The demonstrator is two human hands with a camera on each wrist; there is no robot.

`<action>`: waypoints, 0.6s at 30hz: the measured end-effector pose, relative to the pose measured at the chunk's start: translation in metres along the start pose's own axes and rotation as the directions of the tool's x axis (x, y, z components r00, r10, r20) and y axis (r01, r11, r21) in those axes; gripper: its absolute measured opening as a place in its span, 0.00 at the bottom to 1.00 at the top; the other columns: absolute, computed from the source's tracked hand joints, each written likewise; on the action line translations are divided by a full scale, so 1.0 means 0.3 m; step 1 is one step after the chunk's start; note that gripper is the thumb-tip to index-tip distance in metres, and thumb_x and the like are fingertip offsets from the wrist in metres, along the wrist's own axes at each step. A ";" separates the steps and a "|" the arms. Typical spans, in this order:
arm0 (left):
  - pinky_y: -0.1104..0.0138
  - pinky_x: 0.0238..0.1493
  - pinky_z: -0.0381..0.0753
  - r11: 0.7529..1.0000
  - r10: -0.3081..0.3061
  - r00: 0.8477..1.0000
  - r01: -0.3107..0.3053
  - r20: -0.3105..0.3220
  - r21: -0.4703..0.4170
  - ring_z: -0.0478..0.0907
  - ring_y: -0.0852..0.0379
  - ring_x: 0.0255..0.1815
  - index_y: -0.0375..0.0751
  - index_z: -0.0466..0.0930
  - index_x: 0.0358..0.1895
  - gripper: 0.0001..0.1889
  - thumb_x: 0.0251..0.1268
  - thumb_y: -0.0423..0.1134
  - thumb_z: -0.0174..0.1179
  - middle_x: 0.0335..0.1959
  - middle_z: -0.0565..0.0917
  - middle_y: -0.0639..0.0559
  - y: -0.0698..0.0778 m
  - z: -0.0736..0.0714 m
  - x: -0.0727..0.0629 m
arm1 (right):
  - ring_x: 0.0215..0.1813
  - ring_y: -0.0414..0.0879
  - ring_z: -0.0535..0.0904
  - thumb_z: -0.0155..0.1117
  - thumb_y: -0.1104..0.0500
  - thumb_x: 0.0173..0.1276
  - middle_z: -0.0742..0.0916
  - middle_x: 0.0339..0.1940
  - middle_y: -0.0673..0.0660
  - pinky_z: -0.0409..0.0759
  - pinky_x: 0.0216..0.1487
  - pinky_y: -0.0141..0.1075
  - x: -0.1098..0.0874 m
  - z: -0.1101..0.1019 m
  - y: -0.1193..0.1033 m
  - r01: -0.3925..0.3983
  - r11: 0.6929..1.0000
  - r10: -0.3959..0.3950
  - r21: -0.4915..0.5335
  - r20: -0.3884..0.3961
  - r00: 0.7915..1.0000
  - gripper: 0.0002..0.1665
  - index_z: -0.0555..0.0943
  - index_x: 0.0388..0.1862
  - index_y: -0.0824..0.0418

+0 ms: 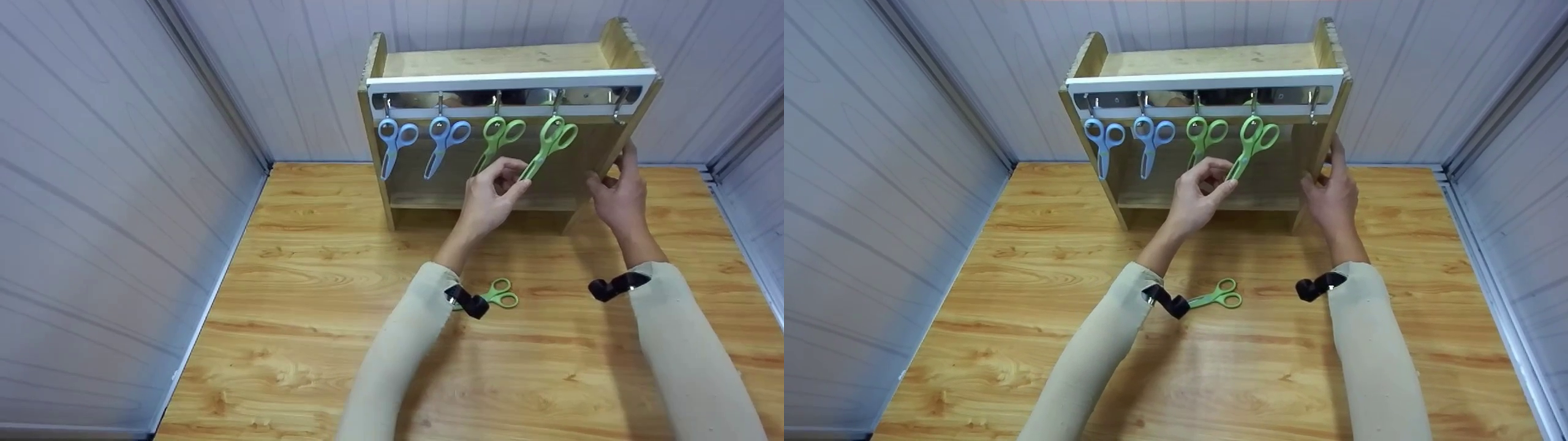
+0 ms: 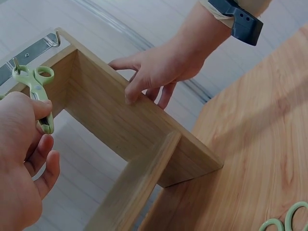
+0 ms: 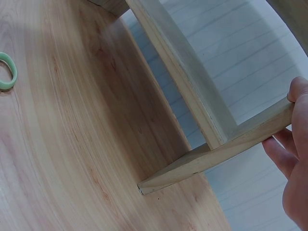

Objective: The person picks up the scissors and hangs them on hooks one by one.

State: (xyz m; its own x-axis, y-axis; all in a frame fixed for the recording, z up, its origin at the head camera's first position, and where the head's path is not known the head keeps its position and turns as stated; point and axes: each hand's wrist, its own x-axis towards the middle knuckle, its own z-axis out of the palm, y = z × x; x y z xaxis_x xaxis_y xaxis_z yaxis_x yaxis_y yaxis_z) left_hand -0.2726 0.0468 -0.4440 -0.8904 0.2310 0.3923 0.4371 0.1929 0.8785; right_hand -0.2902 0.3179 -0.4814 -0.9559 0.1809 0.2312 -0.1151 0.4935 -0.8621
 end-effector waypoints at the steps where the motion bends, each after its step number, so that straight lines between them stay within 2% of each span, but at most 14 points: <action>1: 0.79 0.40 0.75 1.000 0.002 1.000 -0.002 -0.001 0.002 0.74 0.73 0.34 0.36 0.88 0.60 0.12 0.79 0.34 0.70 0.41 0.90 0.43 0.000 -0.002 0.000 | 0.80 0.78 0.77 0.56 0.59 0.84 0.64 0.94 0.69 0.81 0.77 0.60 0.002 0.000 -0.002 -0.004 1.000 0.004 0.003 0.004 1.000 0.51 0.45 0.97 0.41; 2: 0.79 0.41 0.75 1.000 0.005 1.000 -0.005 -0.001 0.004 0.74 0.73 0.35 0.36 0.88 0.60 0.12 0.79 0.34 0.70 0.42 0.90 0.43 -0.002 -0.002 0.000 | 0.81 0.78 0.76 0.56 0.59 0.84 0.63 0.94 0.69 0.78 0.77 0.67 0.004 0.000 -0.004 -0.007 1.000 0.007 0.007 0.006 1.000 0.51 0.45 0.97 0.41; 5: 0.79 0.41 0.75 1.000 0.007 1.000 -0.007 0.005 0.005 0.74 0.73 0.35 0.36 0.88 0.60 0.12 0.80 0.34 0.70 0.42 0.89 0.43 -0.006 -0.004 0.000 | 0.81 0.78 0.75 0.55 0.58 0.84 0.63 0.94 0.69 0.76 0.77 0.70 0.004 -0.001 -0.006 -0.020 1.000 0.020 0.005 0.011 1.000 0.51 0.44 0.97 0.41; 15: 0.79 0.43 0.75 1.000 -0.011 0.999 0.011 0.030 0.004 0.74 0.72 0.38 0.35 0.87 0.63 0.14 0.81 0.33 0.69 0.44 0.88 0.43 -0.017 -0.005 -0.007 | 0.82 0.77 0.75 0.57 0.57 0.85 0.62 0.95 0.68 0.77 0.78 0.68 0.000 -0.001 -0.005 -0.020 1.000 0.020 0.006 0.009 1.000 0.52 0.44 0.97 0.35; 18: 0.79 0.43 0.75 1.000 -0.010 1.000 0.010 0.029 0.003 0.74 0.71 0.38 0.34 0.87 0.62 0.14 0.80 0.33 0.70 0.44 0.88 0.41 -0.020 -0.003 -0.009 | 0.81 0.76 0.77 0.58 0.57 0.84 0.65 0.94 0.67 0.80 0.78 0.61 -0.001 -0.001 -0.004 -0.013 1.000 0.013 0.001 0.001 1.000 0.52 0.46 0.96 0.35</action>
State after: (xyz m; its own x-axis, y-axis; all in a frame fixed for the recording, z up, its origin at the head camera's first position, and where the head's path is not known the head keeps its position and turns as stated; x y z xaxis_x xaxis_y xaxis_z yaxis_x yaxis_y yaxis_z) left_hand -0.2728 0.0440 -0.4502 -0.8908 0.2563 0.3751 0.4283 0.1985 0.8815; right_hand -0.2897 0.3175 -0.4804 -0.9576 0.1867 0.2194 -0.1028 0.4899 -0.8657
